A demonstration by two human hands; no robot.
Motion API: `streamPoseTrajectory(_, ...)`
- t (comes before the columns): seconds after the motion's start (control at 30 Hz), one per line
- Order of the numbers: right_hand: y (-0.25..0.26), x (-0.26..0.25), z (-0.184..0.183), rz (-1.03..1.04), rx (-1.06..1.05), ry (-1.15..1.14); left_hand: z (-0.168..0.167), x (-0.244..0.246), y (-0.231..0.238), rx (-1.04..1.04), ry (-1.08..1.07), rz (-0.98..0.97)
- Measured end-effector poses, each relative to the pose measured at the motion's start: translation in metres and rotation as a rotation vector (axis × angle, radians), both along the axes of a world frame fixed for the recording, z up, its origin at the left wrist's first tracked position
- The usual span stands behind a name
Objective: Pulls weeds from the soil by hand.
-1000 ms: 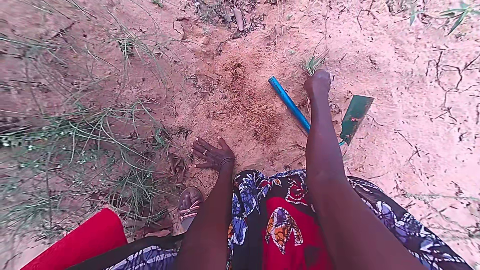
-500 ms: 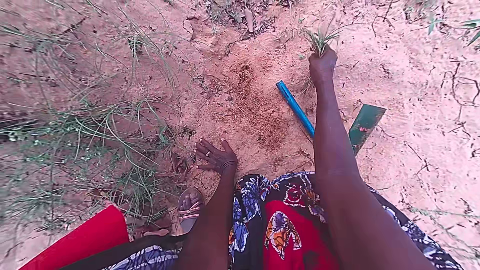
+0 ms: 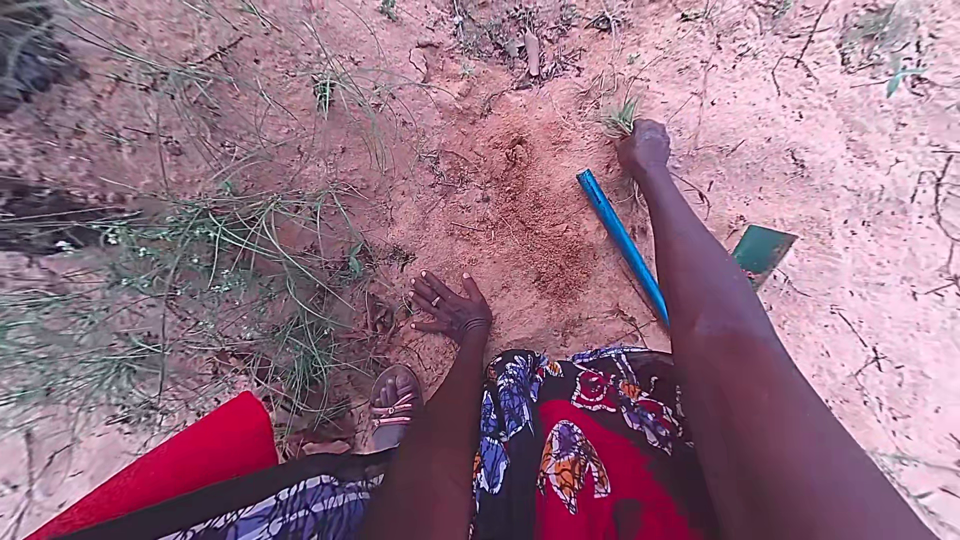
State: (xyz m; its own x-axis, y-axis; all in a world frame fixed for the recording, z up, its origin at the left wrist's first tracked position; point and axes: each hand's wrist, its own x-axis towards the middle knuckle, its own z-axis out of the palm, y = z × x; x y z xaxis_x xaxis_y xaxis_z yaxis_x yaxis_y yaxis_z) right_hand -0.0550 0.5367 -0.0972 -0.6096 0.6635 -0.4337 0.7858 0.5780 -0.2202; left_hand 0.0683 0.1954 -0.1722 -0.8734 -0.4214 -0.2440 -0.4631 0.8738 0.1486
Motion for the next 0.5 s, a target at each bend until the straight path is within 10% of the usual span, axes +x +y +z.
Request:
streamPoseTrajectory(0.23,-0.015,0.023,0.001,-0.370,-0.736,0.644,0.000,-0.002,-0.001,0.006,-0.015,-0.004)
streamPoseTrajectory(0.5,-0.048,0.025,0.124,-0.032,-0.693,0.558,0.004,0.000,-0.005,0.063,0.019,-0.074)
